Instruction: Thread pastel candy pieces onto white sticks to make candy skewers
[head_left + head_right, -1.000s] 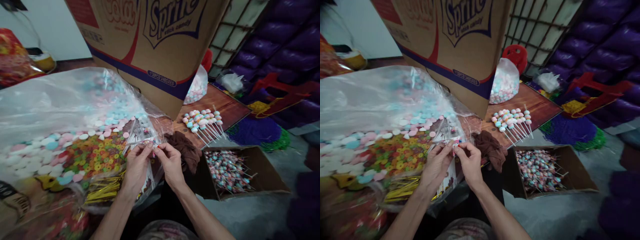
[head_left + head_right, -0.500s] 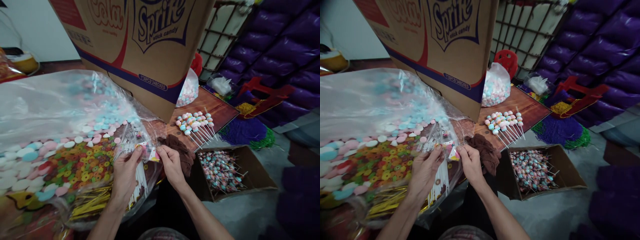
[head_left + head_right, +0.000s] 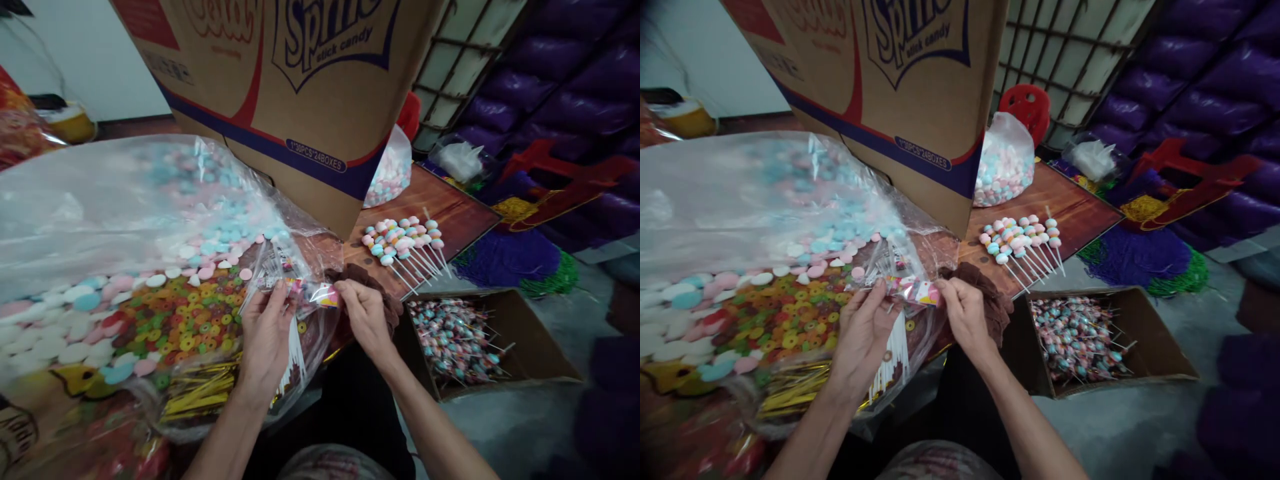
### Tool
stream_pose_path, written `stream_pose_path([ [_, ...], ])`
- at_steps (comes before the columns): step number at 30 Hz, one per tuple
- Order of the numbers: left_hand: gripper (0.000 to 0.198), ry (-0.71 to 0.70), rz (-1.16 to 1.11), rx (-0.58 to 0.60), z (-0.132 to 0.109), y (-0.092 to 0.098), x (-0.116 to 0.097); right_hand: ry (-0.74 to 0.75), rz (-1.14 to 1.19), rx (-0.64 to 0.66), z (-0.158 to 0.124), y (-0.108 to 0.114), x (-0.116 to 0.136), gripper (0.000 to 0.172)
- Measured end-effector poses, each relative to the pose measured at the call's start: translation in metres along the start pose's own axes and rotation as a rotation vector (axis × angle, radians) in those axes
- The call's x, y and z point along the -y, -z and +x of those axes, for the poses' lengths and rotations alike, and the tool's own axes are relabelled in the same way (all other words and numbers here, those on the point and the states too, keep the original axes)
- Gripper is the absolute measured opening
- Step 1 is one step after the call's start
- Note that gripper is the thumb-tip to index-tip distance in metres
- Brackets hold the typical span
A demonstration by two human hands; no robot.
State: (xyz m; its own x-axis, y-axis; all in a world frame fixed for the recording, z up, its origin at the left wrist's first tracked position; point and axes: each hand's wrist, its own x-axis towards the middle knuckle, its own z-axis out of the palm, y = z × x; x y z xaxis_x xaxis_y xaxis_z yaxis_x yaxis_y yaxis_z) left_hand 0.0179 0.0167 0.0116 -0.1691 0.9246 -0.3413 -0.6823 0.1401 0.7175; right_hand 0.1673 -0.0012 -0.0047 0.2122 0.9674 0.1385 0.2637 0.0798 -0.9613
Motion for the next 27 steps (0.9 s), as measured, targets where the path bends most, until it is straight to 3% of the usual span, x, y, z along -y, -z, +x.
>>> stream_pose_path([
  [2, 0.019, 0.029, -0.033, -0.01, 0.003, 0.001, 0.001, 0.055, -0.186, -0.112, 0.013, 0.019, -0.004, 0.042],
  [4, 0.018, 0.046, -0.072, -0.032, 0.007, 0.004, 0.001, 0.118, -0.515, -0.297, 0.03, 0.046, -0.011, 0.034],
  [7, 0.019, 0.036, -0.124, -0.088, 0.01, 0.008, 0.0, 0.049, -1.036, -0.46, 0.05, 0.087, -0.03, 0.021],
  [9, 0.021, 0.036, -0.146, -0.106, 0.011, 0.009, -0.001, -0.011, -1.203, -0.476, 0.056, 0.107, -0.046, 0.024],
  [12, 0.024, 0.044, -0.17, -0.137, 0.012, 0.01, -0.001, 0.009, -1.201, -0.441, 0.057, 0.121, -0.067, 0.024],
  [15, 0.023, 0.028, -0.18, -0.187, 0.016, 0.011, -0.001, 0.135, -1.003, -0.521, 0.048, 0.117, -0.069, 0.025],
  [18, 0.02, 0.0, -0.189, -0.242, 0.021, 0.014, -0.002, 0.276, -0.717, -0.568, 0.029, 0.098, -0.046, 0.021],
  [23, 0.013, -0.024, -0.193, -0.285, 0.03, 0.021, -0.004, 0.222, -0.343, -0.308, -0.018, 0.053, 0.001, 0.011],
  [27, 0.013, -0.041, -0.203, -0.267, 0.031, 0.025, -0.004, 0.306, -0.315, -0.139, -0.038, 0.031, 0.011, 0.008],
])
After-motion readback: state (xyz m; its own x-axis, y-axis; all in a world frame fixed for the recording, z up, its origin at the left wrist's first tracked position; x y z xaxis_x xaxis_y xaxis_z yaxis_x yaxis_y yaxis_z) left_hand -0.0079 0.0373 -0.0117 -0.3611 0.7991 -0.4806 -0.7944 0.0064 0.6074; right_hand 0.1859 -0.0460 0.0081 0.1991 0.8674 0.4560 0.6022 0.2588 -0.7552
